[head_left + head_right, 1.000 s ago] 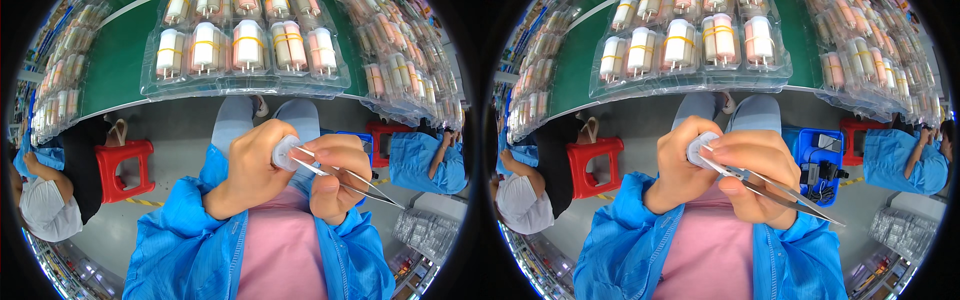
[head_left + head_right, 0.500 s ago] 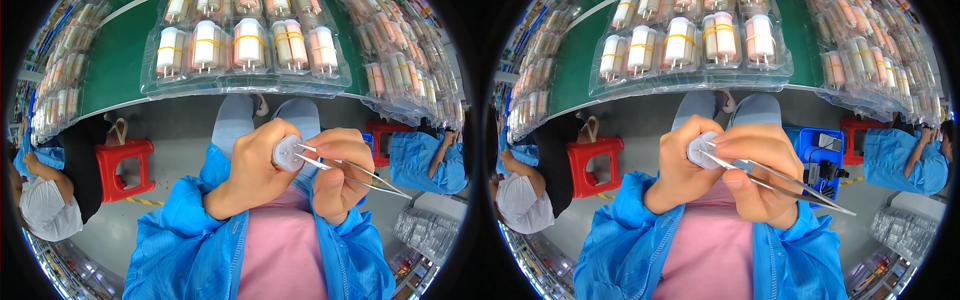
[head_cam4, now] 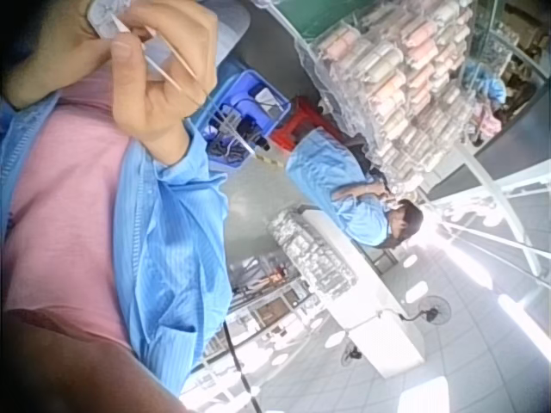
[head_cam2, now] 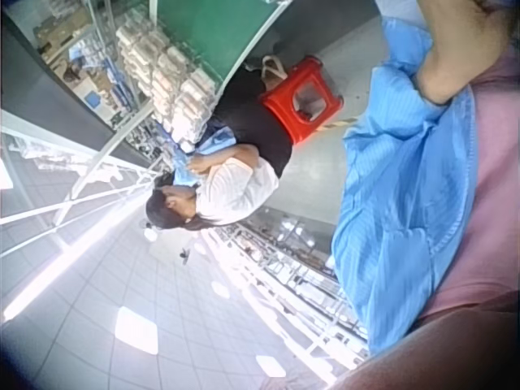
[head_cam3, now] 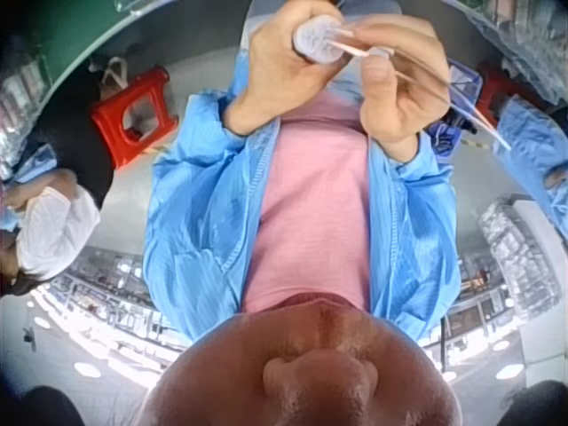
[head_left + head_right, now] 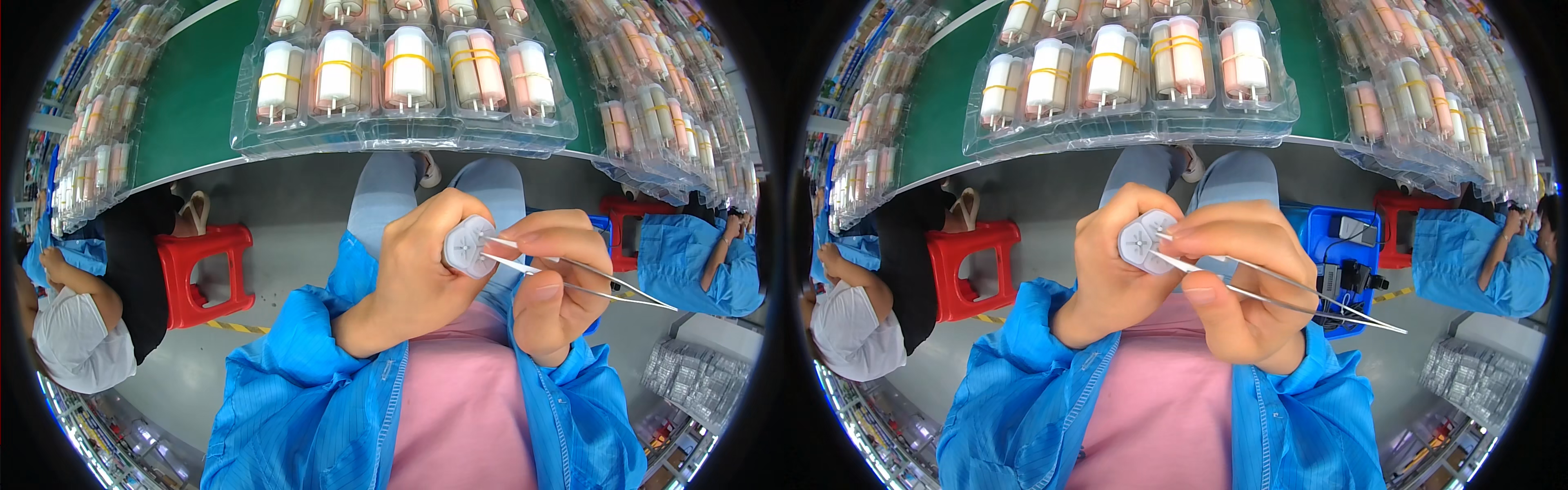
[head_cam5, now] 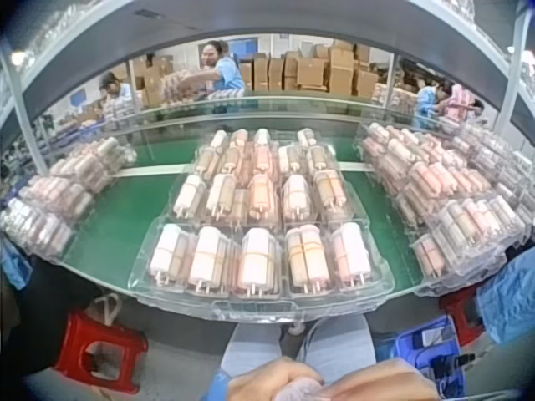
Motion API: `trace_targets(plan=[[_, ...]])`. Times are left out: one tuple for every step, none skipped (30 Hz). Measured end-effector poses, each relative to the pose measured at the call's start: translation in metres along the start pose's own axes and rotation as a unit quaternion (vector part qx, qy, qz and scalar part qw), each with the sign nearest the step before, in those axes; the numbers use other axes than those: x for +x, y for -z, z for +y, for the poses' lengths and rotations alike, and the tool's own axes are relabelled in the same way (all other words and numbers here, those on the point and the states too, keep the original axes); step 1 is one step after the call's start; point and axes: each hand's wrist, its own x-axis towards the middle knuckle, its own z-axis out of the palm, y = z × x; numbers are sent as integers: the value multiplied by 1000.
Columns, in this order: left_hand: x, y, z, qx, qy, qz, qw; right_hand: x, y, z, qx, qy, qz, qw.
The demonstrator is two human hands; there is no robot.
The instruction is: Assembling small vials by inserting components using tweezers in a production line environment.
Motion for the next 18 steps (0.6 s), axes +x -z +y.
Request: trace_targets(plan=[[0, 0, -1, 13, -8, 4, 1000, -1, 0, 1, 1, 1, 5, 1000], [-1, -1, -1, 3, 1, 6, 1000, -1, 1, 2, 3, 2, 10, 1000], [-1, -2, 0, -8, 9, 8, 1000, -1, 2, 3, 3, 4, 15, 1000], [-1, -4, 1, -19, 17, 10, 1000, -1, 2, 3, 7, 6, 20, 1000], [-1, -4, 2, -23, 21, 10, 999, -1, 2, 3, 11, 8, 25, 1000], [-1, -4, 2, -25, 26, 11, 999, -1, 1, 4, 16, 10, 30, 999], [0, -4, 3, -28, 30, 12, 999, -1, 2, 4, 14, 11, 28, 999], [0, -3, 3, -27, 30, 7, 999, -1, 2, 4, 12, 12, 26, 1000], [0, -1, 3, -26, 31, 2, 999, -1, 3, 4, 10, 12, 24, 1000], [0, -1, 3, -25, 33, -3, 999, -1, 4, 4, 10, 10, 21, 1000], [1, -1, 3, -28, 36, -3, 999, -1, 5, 5, 9, 9, 18, 1000], [0, -1, 3, -32, 39, -4, 999, -1, 5, 6, 14, 10, 18, 1000], [0, -1, 2, -37, 42, -5, 998, -1, 5, 7, 19, 12, 17, 1000], [0, -2, 1, -33, 38, -3, 999, -1, 4, 8, 29, 15, 18, 999], [0, -2, 0, -29, 35, -1, 999, -1, 4, 9, 40, 18, 19, 999], [0, -2, -1, -25, 31, 1, 999, -1, 3, 8, 48, 11, 21, 999], [0, -2, 0, -17, 28, 3, 999, -1, 3, 7, 57, 4, 23, 998], [0, -2, 0, -10, 25, 4, 1000, -1, 2, 6, 65, -3, 25, 998]])
